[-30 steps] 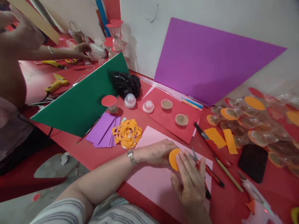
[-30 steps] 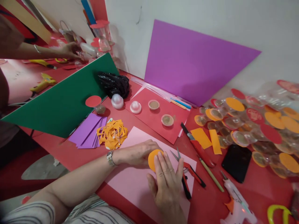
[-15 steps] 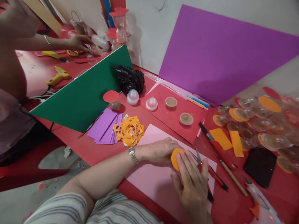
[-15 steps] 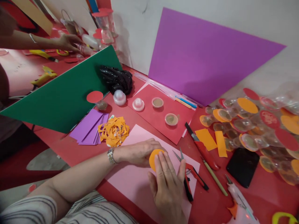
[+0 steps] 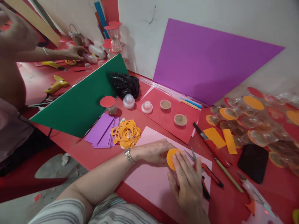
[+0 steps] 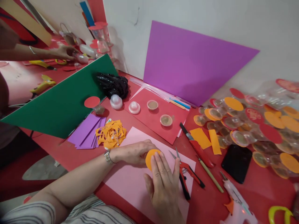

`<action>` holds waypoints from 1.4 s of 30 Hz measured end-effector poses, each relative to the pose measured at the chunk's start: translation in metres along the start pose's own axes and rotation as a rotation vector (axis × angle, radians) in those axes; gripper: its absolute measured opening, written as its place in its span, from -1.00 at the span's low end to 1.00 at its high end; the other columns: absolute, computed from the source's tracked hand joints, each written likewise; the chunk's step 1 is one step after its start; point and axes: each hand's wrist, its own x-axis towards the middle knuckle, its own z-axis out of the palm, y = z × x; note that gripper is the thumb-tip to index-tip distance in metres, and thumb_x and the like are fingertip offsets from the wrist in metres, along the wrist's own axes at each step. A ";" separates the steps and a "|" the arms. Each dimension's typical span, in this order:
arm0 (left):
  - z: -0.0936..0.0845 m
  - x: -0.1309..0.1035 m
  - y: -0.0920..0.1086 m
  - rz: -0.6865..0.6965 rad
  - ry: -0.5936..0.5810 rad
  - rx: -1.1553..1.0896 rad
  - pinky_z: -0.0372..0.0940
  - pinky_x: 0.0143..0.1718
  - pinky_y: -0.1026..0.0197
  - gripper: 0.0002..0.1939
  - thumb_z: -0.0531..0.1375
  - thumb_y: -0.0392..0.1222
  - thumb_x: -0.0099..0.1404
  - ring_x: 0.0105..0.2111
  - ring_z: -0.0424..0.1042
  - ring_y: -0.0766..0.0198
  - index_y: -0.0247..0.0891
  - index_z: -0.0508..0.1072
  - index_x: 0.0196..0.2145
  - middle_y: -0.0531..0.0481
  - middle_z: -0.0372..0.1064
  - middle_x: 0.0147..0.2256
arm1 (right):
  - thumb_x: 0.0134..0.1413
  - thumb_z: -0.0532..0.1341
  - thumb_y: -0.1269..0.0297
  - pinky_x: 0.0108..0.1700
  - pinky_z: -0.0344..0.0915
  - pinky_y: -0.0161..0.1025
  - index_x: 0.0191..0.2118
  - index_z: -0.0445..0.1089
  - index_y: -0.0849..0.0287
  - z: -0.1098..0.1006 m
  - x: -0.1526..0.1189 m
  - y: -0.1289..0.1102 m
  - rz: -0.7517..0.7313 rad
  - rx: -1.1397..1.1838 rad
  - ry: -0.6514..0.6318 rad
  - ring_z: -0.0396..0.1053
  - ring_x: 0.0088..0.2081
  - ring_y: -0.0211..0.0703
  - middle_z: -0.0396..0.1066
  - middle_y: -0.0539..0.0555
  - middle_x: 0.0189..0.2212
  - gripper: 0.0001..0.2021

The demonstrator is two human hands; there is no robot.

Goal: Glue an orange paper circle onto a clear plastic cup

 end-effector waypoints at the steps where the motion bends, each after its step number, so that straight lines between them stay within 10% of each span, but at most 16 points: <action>1: 0.001 0.000 -0.001 0.010 0.005 -0.009 0.30 -0.16 0.27 -0.90 0.27 -0.34 0.23 -0.33 0.38 0.29 -0.30 0.48 -0.25 -0.01 0.48 -0.35 | 0.39 0.10 0.33 0.36 0.00 0.29 0.05 0.39 0.50 -0.001 0.000 0.000 0.005 0.005 0.005 0.45 0.12 0.05 0.54 0.39 -0.05 -0.69; 18: -0.002 -0.002 0.003 -0.029 0.017 -0.075 0.32 -0.16 0.28 -0.71 0.27 -0.35 0.24 -0.30 0.39 0.28 -0.29 0.51 -0.06 -0.04 0.51 -0.29 | 0.37 0.10 0.35 0.39 -0.02 0.24 0.24 0.27 0.38 0.003 -0.003 -0.004 0.042 0.038 -0.030 0.45 0.13 0.05 0.53 0.30 0.01 -0.60; 42: 0.007 0.000 0.001 -0.034 0.051 0.012 0.29 -0.20 0.28 -0.89 0.29 -0.37 0.19 -0.36 0.33 0.32 -0.30 0.43 -0.32 0.04 0.42 -0.37 | 0.38 0.09 0.31 0.38 -0.05 0.28 0.26 0.25 0.36 0.005 -0.001 0.000 0.050 -0.018 -0.011 0.49 0.07 0.05 0.54 0.30 -0.01 -0.58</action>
